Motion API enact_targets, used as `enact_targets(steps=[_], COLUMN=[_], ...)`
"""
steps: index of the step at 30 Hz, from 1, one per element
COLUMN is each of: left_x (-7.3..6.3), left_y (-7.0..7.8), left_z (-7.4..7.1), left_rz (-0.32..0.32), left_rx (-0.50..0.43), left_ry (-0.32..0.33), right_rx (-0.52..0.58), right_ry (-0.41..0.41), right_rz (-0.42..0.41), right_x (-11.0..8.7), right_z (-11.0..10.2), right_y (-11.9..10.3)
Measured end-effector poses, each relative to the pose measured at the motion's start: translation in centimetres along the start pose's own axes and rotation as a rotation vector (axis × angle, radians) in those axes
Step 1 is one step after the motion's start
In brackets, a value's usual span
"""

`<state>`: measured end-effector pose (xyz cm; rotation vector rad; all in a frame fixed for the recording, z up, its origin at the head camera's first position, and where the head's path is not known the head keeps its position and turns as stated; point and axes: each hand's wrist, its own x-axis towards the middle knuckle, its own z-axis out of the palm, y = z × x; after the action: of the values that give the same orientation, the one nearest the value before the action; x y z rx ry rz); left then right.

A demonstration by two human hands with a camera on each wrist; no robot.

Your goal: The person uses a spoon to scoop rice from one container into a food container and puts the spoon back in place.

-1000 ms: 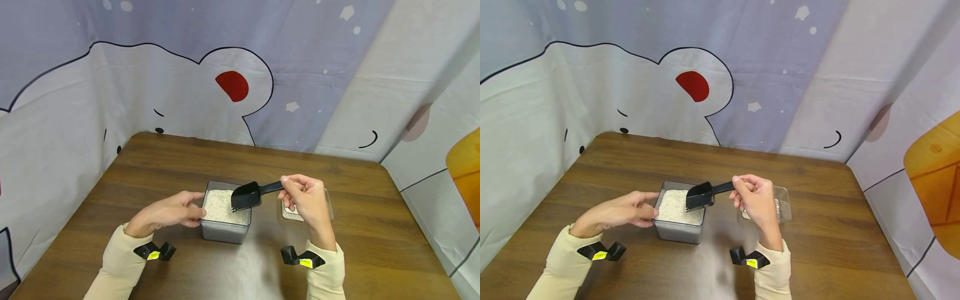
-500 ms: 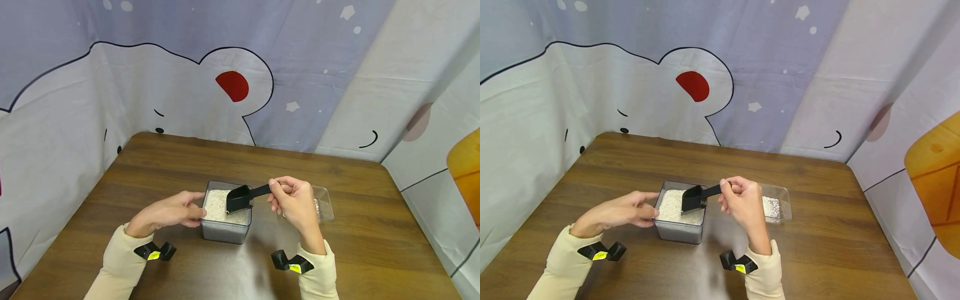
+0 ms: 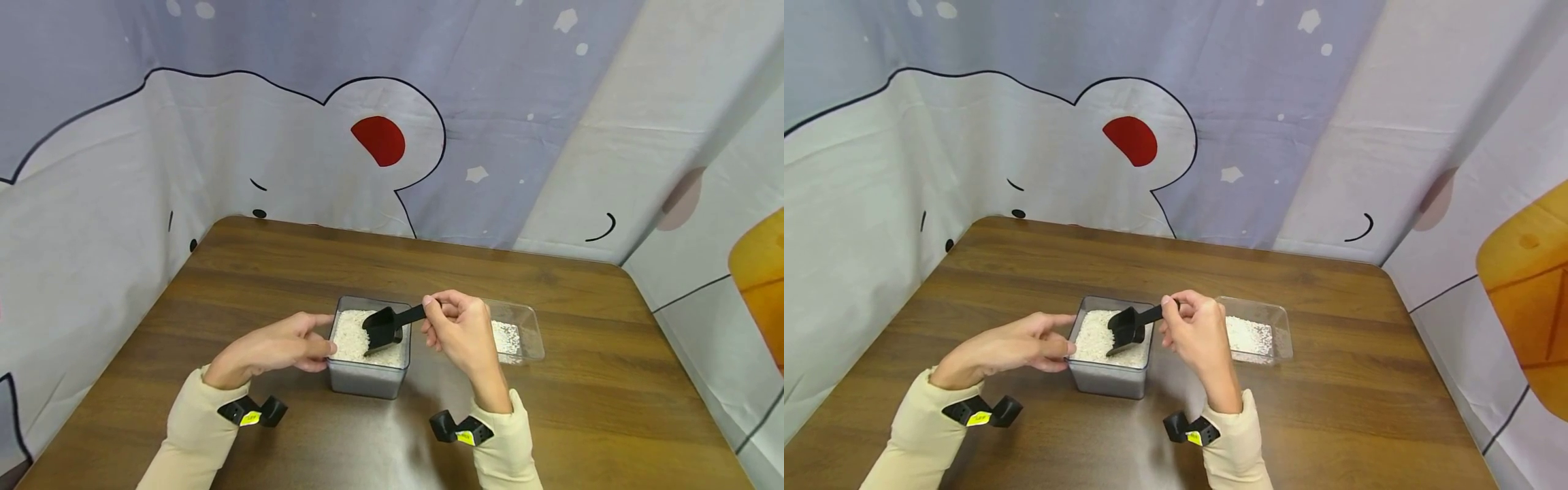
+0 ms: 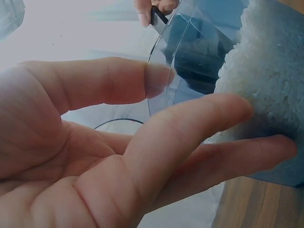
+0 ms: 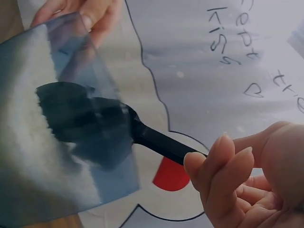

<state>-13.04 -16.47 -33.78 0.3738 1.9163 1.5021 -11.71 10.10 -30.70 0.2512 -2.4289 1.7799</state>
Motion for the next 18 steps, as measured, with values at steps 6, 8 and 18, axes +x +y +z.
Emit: enact_targets(steps=[6, 8, 18], left_x=[0.0, 0.0, 0.2], left_y=[0.0, 0.0, -0.1], left_z=[0.1, 0.1, 0.1], left_rz=[0.003, 0.005, 0.002], left_rx=[-0.003, -0.005, 0.0], left_ry=[-0.003, -0.004, 0.007], right_rx=[0.058, 0.067, 0.216], right_ry=[-0.035, -0.05, -0.148], right_rz=[0.007, 0.004, 0.118], right_x=[1.0, 1.1, 1.5], right_z=[1.2, 1.6, 2.2], right_y=[3.1, 3.7, 4.4])
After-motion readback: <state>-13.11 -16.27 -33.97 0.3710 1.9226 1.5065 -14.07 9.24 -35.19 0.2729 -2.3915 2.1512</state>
